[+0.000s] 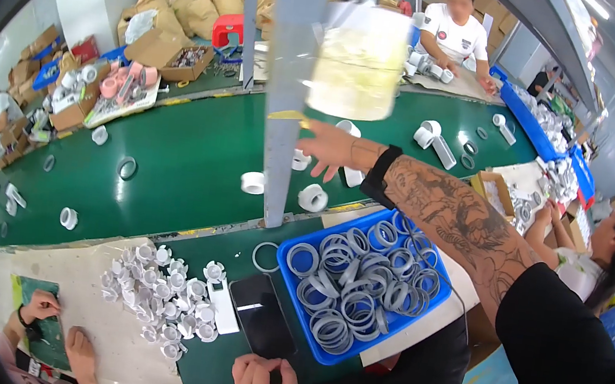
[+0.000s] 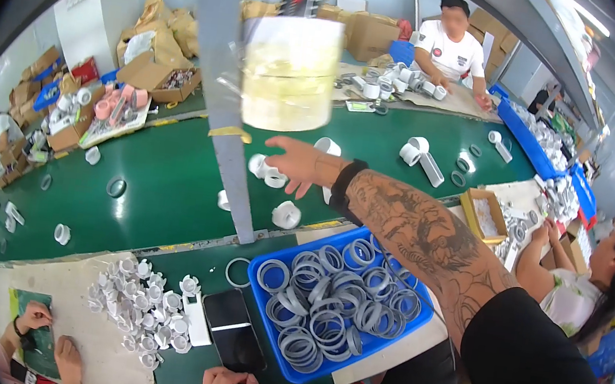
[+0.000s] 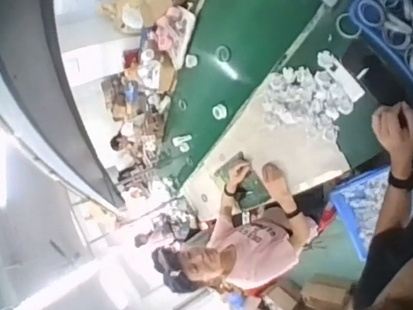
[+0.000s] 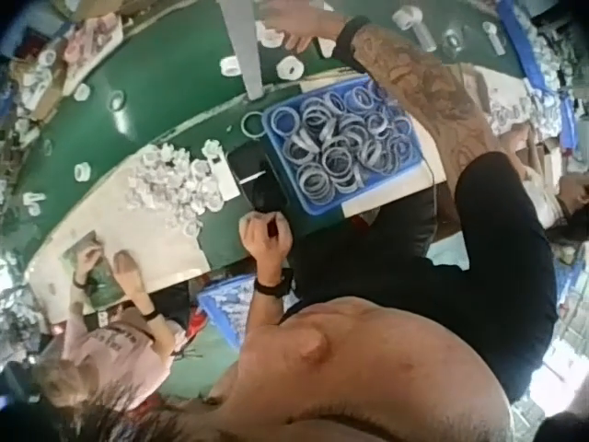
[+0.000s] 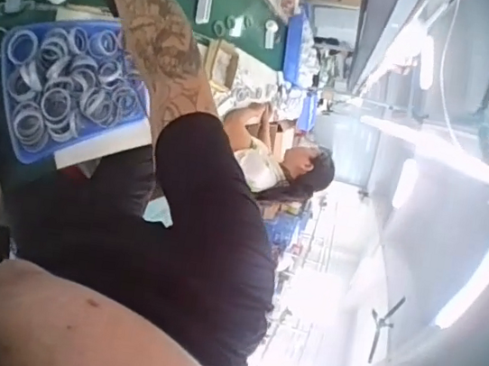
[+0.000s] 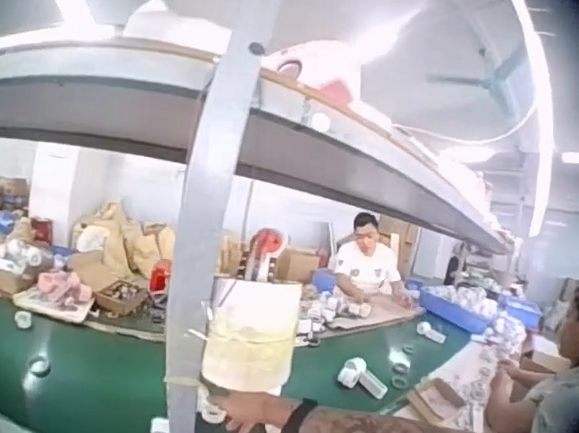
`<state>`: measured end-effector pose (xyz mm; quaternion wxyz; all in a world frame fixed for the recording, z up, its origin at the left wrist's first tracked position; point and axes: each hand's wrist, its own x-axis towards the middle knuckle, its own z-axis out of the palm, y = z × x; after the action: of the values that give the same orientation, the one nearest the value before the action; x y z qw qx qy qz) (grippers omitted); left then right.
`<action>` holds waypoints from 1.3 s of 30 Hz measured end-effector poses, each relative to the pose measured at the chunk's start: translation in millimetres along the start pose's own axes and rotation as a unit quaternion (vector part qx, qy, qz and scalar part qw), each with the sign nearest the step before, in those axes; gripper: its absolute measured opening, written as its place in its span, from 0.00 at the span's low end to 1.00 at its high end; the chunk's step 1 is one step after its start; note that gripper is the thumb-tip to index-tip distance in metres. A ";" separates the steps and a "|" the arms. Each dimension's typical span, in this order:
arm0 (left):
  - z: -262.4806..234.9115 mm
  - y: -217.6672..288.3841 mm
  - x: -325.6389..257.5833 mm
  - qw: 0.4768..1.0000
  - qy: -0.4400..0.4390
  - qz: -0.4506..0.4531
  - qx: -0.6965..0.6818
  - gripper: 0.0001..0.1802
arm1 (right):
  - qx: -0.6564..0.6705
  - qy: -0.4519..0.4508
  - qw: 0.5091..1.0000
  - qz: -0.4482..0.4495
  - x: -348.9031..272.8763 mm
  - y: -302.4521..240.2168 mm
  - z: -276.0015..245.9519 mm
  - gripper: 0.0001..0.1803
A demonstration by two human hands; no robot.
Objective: Assembling small white plastic lighting or electrical components at a factory workbench.
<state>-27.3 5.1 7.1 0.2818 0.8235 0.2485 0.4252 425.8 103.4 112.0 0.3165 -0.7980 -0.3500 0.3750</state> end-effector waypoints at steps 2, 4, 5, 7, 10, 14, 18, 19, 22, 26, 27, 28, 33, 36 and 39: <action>-11.9 7.0 15.9 0.999 -0.046 0.001 0.019 0.08 | -0.162 0.031 0.985 -0.046 39.6 11.5 -18.7 0.35; -9.3 -2.2 21.4 0.999 -0.034 -0.005 0.008 0.09 | -0.285 0.069 0.944 -0.151 76.6 45.7 -27.1 0.34; -9.0 -5.4 23.9 0.999 -0.040 -0.008 -0.001 0.08 | -0.392 0.114 0.876 -0.256 93.8 68.7 -35.6 0.33; -7.4 -9.1 30.9 0.999 -0.042 -0.002 -0.027 0.08 | -0.445 0.085 0.871 -0.193 118.9 129.1 -76.8 0.33; -12.8 -14.8 28.9 0.998 -0.050 -0.017 -0.019 0.08 | -0.444 0.095 0.880 -0.139 127.4 144.1 -53.9 0.34; -10.7 -2.6 26.3 0.998 -0.060 -0.009 -0.007 0.08 | -0.301 0.325 0.893 -0.081 51.2 150.2 -43.6 0.38; -2.7 16.5 22.0 0.999 -0.049 0.012 -0.011 0.08 | -0.118 0.424 0.894 -0.082 -11.2 164.2 -92.0 0.38; -6.4 21.1 16.3 0.999 -0.038 0.002 -0.002 0.07 | 0.001 0.287 0.957 -0.048 -45.5 131.3 -92.9 0.36; -7.0 50.6 22.7 0.999 -0.026 -0.013 -0.019 0.07 | 0.170 0.339 0.922 -0.075 -146.3 106.9 -102.5 0.32; 1.3 116.5 35.3 0.970 -0.082 -0.140 -0.179 0.05 | 0.313 0.261 0.901 -0.146 -251.2 113.9 -93.1 0.27; 12.7 125.5 35.0 0.914 -0.052 -0.230 -0.330 0.07 | 0.361 0.218 0.894 -0.150 -275.5 102.8 -77.6 0.24; 25.2 126.6 42.5 0.891 -0.072 -0.241 -0.378 0.07 | 0.365 0.160 0.902 -0.167 -293.5 106.5 -63.1 0.25; 66.9 213.0 99.6 0.818 -0.248 -0.213 -0.473 0.40 | 0.265 0.149 0.917 -0.260 -365.4 107.7 -1.7 0.24; 93.9 217.8 96.2 0.836 -0.316 -0.217 -0.392 0.41 | 0.267 0.170 0.913 -0.256 -382.8 104.5 13.9 0.25; 106.1 212.1 83.8 0.861 -0.284 -0.230 -0.354 0.39 | 0.130 0.234 0.923 -0.277 -380.2 119.5 12.6 0.29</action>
<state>141.0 -119.5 146.4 0.7027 0.6725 0.1726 0.1555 273.8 -262.4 157.0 0.5814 -0.6862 -0.4212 0.1171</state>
